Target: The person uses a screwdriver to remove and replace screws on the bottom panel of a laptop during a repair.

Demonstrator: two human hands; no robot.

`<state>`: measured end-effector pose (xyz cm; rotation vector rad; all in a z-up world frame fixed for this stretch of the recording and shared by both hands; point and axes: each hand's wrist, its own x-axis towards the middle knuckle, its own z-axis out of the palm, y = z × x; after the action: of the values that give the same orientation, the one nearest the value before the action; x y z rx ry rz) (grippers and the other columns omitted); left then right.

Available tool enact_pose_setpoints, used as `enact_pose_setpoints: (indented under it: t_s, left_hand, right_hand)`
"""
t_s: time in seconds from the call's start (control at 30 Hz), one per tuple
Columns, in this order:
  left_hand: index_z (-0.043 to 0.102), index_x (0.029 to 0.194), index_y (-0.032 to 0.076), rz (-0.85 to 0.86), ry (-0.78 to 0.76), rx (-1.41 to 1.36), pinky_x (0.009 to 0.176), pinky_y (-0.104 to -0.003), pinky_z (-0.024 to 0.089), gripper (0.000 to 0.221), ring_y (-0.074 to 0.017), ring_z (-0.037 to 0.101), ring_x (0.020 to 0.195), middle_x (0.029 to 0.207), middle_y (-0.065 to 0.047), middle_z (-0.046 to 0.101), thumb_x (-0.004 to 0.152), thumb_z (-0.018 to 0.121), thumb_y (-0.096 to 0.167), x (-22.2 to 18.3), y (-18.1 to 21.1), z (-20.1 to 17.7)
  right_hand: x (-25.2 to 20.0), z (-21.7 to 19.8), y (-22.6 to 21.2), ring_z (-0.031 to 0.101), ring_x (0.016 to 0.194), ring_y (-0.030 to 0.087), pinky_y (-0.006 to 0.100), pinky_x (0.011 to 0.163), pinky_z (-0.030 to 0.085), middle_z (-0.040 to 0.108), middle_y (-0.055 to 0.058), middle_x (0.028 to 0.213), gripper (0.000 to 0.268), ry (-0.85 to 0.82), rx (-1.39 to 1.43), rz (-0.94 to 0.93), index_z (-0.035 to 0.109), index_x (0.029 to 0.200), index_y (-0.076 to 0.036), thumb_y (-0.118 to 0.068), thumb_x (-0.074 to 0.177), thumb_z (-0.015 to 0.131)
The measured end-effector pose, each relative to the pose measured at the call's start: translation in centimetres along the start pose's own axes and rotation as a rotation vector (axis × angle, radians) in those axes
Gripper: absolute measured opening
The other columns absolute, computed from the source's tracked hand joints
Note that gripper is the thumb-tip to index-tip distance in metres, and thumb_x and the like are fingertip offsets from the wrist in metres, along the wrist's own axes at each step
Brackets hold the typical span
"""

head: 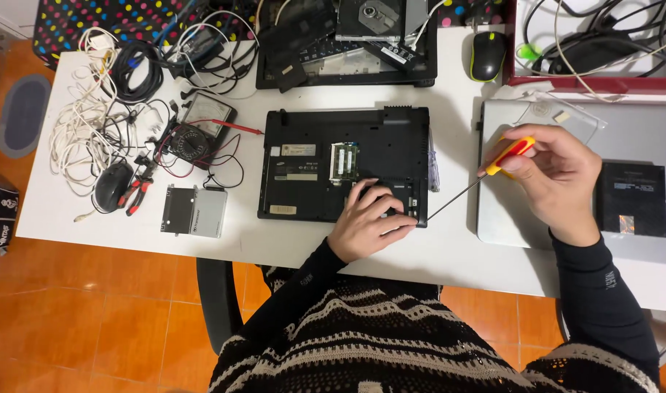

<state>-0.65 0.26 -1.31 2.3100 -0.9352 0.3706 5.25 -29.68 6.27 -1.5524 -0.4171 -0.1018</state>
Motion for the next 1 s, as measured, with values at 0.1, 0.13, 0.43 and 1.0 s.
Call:
enact_pose_setpoints:
  t_s: [0.1,0.13,0.43,1.0]
  left_hand:
    - [0.08,0.1,0.024,0.001,0.004,-0.002,0.122,-0.053,0.03,0.009,-0.0191,0.056,0.116,0.1,0.006,0.063,0.093,0.079,0.03,0.3,0.3,-0.2]
    - [0.079,0.1,0.023,-0.001,0.005,-0.008,0.122,-0.053,0.03,0.009,-0.0193,0.056,0.116,0.101,0.005,0.063,0.093,0.079,0.029,0.4,0.4,-0.3]
    - [0.076,0.099,0.021,-0.04,-0.042,0.015,0.12,-0.052,0.031,0.01,-0.0219,0.054,0.119,0.107,0.002,0.061,0.096,0.075,0.03,0.9,0.8,-0.7]
    - [0.076,0.099,0.023,0.025,-0.013,0.073,0.119,-0.052,0.03,0.02,-0.0205,0.054,0.116,0.105,0.003,0.061,0.092,0.081,0.041,0.5,0.3,0.1]
  right_hand:
    - [0.0,0.1,0.3,0.072,0.095,0.018,0.028,0.089,0.059,0.07,0.013,0.108,0.026,-0.009,-0.004,0.002,0.061,0.127,0.007,-0.003,0.105,0.07]
    - [0.1,0.1,0.4,0.072,0.095,0.018,0.027,0.088,0.058,0.071,0.013,0.107,0.027,-0.021,-0.005,0.002,0.061,0.128,0.007,-0.003,0.104,0.07]
    - [-0.2,0.1,0.3,0.074,0.094,0.018,0.027,0.088,0.059,0.071,0.012,0.106,0.032,-0.026,-0.014,-0.006,0.062,0.132,0.005,-0.006,0.103,0.071]
    - [-0.3,0.5,0.1,0.076,0.094,0.019,0.027,0.085,0.062,0.072,0.012,0.104,0.032,-0.099,-0.067,-0.069,0.062,0.128,0.006,-0.013,0.105,0.074]
